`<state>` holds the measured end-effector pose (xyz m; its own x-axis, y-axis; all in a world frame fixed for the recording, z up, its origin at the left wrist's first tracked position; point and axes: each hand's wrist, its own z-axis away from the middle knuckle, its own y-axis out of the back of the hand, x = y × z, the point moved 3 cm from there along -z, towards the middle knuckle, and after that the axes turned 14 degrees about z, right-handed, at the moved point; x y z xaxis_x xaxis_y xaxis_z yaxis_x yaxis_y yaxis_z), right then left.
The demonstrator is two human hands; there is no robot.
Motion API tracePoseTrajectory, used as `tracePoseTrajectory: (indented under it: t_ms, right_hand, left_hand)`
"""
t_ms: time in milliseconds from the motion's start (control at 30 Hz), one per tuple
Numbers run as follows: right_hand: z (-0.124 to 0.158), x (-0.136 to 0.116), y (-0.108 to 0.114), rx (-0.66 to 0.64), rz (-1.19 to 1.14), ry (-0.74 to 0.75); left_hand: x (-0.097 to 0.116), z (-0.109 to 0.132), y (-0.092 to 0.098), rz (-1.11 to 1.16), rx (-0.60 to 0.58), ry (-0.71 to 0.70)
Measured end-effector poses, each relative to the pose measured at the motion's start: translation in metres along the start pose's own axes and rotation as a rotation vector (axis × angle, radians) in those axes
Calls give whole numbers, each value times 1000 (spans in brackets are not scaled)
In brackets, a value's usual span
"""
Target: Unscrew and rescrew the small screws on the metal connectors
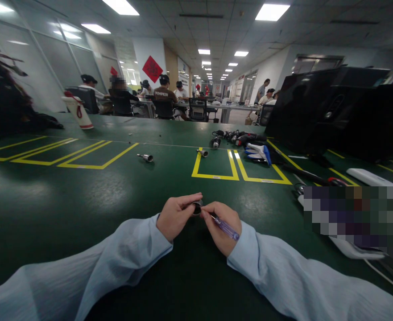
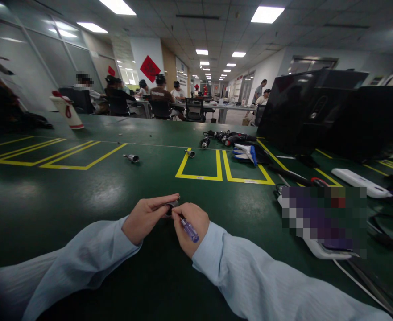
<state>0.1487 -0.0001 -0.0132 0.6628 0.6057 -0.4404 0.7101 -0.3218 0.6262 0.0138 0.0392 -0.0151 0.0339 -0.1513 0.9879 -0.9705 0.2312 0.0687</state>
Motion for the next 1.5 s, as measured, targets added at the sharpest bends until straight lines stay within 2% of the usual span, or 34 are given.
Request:
tracePoseTrajectory:
  t_ms: [300,467,567,633,733,800,867,933,1000,1100,1300,1433,1500]
  right_hand:
    - [2,0,0,17,66,0]
    - [1,-2,0,10,86,39]
    - [-1,-2,1,20,41,16]
    - [-1,-3,3,19,19,6]
    - [-1,-4,4,-19,4,26]
    - [0,-5,4,-36,-13,47]
    - [-1,-6,5,-54,-23,58]
    - [-2,-7,6,-75,-27,57]
    - [-3,-7,7,-99,-29,45]
    - [-4,-8,7,-120,-24,26]
    - [-4,-7,2,-101,-47,41]
    - [-4,-5,2,-75,-46,29]
    - [-5,-6,4,-63,-37,38]
  left_hand:
    - [3,1,-2,-19,-14,-46]
    - [8,3,-5,-35,26,-39]
    - [7,-4,-2,-17,63,-28]
    - [2,-16,11,13,132,-29]
    - [-5,-41,53,-62,338,-105]
    - [-7,-56,92,-328,508,-136]
    - [-6,-68,127,-737,598,-133]
    - [-6,-77,157,-849,604,-118]
    - [-6,-84,177,-904,584,-84]
    - [-8,-95,189,-974,539,-16]
    - [-14,-109,188,-1124,438,48]
    - [-10,-102,186,-1121,477,-66]
    - [-6,-91,172,-1137,502,-172]
